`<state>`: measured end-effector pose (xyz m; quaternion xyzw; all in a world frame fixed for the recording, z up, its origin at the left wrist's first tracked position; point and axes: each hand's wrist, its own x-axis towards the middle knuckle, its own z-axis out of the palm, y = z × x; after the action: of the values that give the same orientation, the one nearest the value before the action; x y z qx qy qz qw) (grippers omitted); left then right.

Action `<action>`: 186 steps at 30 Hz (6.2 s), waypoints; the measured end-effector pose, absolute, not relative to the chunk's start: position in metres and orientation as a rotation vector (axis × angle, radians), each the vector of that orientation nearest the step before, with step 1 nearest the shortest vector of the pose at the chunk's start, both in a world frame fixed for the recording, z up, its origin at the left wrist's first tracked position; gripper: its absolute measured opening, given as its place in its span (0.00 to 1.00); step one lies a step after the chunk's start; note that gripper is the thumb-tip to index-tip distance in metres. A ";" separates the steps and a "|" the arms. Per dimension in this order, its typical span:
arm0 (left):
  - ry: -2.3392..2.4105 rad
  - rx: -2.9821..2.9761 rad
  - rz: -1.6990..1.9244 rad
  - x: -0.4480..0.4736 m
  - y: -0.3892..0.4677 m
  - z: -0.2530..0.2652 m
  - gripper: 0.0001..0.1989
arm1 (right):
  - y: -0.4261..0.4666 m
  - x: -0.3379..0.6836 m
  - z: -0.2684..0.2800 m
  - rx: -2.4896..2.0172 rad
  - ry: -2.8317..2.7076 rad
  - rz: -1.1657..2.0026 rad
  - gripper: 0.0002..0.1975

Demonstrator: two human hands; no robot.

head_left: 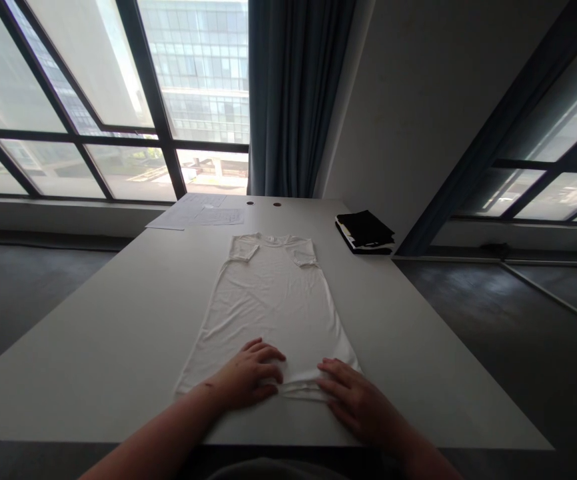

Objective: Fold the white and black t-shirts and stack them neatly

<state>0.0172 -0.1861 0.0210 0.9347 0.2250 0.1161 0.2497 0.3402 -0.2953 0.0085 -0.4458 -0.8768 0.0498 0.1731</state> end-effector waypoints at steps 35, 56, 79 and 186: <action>1.609 2.196 0.589 -0.113 -0.196 0.007 0.04 | 0.169 0.080 0.047 -2.036 -2.195 0.383 0.24; 0.928 1.888 0.906 -0.098 -0.190 0.054 0.03 | 0.231 0.165 0.069 -1.916 -2.272 0.161 0.19; 1.056 2.546 0.406 -0.052 -0.199 0.022 0.21 | 0.224 0.232 0.009 -2.066 -2.137 0.142 0.24; 0.171 2.964 0.078 0.159 -0.135 0.033 0.24 | 0.145 0.435 -0.026 -2.032 -2.170 0.100 0.27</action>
<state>0.1594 -0.1355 0.0327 0.9943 0.0574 0.0260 0.0858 0.4347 0.1453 -0.0261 -0.6807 -0.7270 0.0335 0.0835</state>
